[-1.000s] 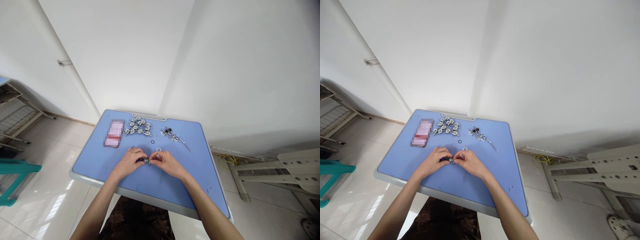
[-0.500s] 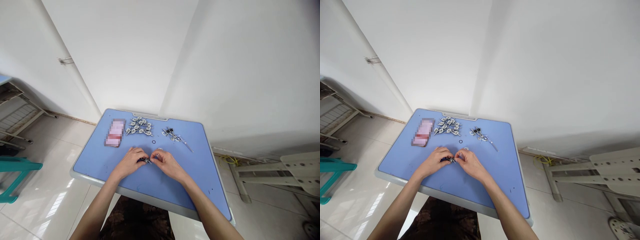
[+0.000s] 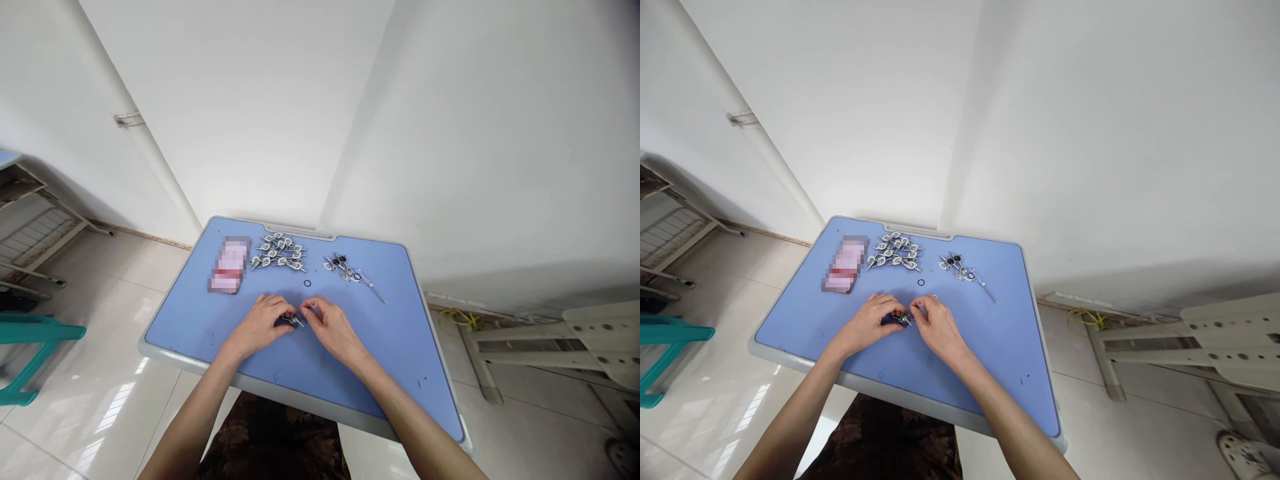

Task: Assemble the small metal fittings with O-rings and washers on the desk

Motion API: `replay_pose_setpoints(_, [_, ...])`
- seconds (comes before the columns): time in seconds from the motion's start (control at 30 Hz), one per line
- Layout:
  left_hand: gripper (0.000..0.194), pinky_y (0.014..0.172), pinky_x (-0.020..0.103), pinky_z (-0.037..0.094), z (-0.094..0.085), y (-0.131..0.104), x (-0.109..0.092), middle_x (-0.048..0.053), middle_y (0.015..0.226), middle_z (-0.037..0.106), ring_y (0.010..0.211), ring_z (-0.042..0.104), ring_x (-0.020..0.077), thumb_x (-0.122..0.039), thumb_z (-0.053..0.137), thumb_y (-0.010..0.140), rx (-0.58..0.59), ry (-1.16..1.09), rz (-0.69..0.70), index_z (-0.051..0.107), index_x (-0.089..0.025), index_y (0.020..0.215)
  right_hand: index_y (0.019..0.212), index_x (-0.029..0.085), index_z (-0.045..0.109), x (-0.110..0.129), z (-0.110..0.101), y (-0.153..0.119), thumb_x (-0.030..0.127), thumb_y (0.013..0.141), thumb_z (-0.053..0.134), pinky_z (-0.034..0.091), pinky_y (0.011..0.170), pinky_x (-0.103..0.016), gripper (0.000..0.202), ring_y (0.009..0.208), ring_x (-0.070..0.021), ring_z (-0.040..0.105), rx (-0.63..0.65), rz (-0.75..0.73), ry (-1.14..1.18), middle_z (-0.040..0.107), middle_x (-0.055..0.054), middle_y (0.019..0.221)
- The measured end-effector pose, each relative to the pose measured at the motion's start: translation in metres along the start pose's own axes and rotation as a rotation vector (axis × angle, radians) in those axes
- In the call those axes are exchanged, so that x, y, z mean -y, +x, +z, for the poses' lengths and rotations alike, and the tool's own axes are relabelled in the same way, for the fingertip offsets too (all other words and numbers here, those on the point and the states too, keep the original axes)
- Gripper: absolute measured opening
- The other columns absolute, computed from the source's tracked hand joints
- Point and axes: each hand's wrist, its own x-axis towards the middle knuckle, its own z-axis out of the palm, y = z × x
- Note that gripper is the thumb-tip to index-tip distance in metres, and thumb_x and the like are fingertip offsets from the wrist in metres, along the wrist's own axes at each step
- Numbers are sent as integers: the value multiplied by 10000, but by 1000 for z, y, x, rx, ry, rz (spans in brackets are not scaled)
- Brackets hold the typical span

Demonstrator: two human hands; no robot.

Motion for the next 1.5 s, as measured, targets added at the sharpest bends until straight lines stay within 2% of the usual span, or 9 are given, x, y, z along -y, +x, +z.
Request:
replay_pose_setpoints(0.17, [170,864,350,362,1,-1,0,3,935,639,902,572,185,-221,651,833,-6,6,8,599,-217,994,867,195,628,-5,-11,1,348,871,455,403,614,-286,231,607,-146,518,-35,64,60,623,-14,730])
replay_pose_setpoints(0.37, [117,862,346,359,3,0,0,0,933,642,904,569,179,-241,636,857,-22,38,33,602,-219,966,902,191,625,-9,-20,2,479,890,427,399,560,-271,350,574,-141,518,-104,106,167,678,-34,782])
replay_pose_setpoints(0.53, [84,857,347,358,3,1,2,11,954,651,917,571,184,-240,608,877,-17,19,36,616,-226,959,892,184,623,-12,-26,3,460,880,452,389,583,-269,326,626,-152,545,-137,122,189,686,-43,787])
replay_pose_setpoints(0.73, [108,854,348,360,2,1,0,1,917,645,896,575,183,-216,642,838,-11,-38,-15,613,-212,942,854,182,613,-12,-30,1,395,888,455,356,558,-251,267,583,-124,479,90,65,202,599,4,676])
replay_pose_setpoints(0.93, [75,850,338,357,4,3,1,0,911,641,899,573,176,-182,626,842,-25,-47,-7,612,-206,912,769,188,615,-8,-29,-3,339,887,477,341,527,-236,236,560,-109,440,301,-43,99,553,23,623])
replay_pose_setpoints(1.13, [61,848,328,349,4,4,2,-4,903,639,896,567,168,-188,624,849,-28,-35,0,619,-203,908,779,200,648,-5,-26,-4,358,883,496,294,486,-226,242,514,-101,373,344,-56,51,447,48,542])
replay_pose_setpoints(1.3, [77,850,330,347,3,3,2,-6,919,644,906,570,168,-173,618,846,-19,-43,-5,627,-208,914,805,204,656,-3,-28,-4,327,887,485,316,508,-227,227,531,-104,391,362,-74,34,469,43,564])
replay_pose_setpoints(1.5, [123,861,338,354,0,2,0,-1,949,646,915,567,175,-142,603,835,-2,-92,-25,616,-210,936,828,202,641,-5,-30,-4,263,877,478,334,525,-227,181,561,-106,402,300,-103,37,494,31,615])
